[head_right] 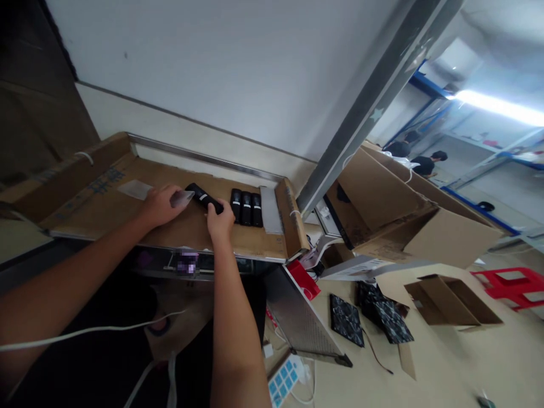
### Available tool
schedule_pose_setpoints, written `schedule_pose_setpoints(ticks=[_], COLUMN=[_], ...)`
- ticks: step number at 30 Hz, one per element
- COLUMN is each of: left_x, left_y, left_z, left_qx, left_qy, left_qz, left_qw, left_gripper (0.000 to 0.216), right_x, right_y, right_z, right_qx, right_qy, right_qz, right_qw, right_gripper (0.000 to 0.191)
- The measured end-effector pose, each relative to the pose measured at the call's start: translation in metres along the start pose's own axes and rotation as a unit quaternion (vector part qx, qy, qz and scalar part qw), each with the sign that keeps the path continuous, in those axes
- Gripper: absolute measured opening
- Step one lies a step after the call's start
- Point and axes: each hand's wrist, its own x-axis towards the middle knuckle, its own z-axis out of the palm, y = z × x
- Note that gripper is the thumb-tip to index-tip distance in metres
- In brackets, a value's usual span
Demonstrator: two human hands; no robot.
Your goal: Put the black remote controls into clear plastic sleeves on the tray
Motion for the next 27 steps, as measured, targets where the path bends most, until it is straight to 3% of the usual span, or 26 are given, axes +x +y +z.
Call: schedule_pose_setpoints(ticks=[4,9,18,23,27], left_x=[0.000,0.000,0.000,0.001,0.001], left_y=[-0.002,-0.004,-0.006,-0.010,-0.010], left_z=[0.001,0.003,0.003,0.007,0.008], left_qx=[-0.006,-0.002,-0.001,0.016,0.016], left_qy=[-0.002,0.003,-0.002,0.008,0.009], left_qz=[-0.007,-0.016,-0.027,-0.024,-0.022], left_qw=[1.000,1.000,1.000,1.000,1.000], left_gripper=[0.024,0.025,0.030,0.028,0.026], right_x=[-0.003,-0.005,-0.007,-0.006,-0.006], right_y=[0.000,-0.001,-0.002,0.006,0.010], right_z=[-0.005,-0.015,-0.016,-0.018,-0.018], right_qx=[0.138,0.181,0.182,0.108,0.070], right_qy=[0.088,0.196,0.182,0.232,0.217], right_qz=[0.015,0.071,0.051,0.038,0.016], right_qw=[0.986,0.961,0.965,0.966,0.973], right_gripper=[0.035,0.025,0.029,0.033,0.037])
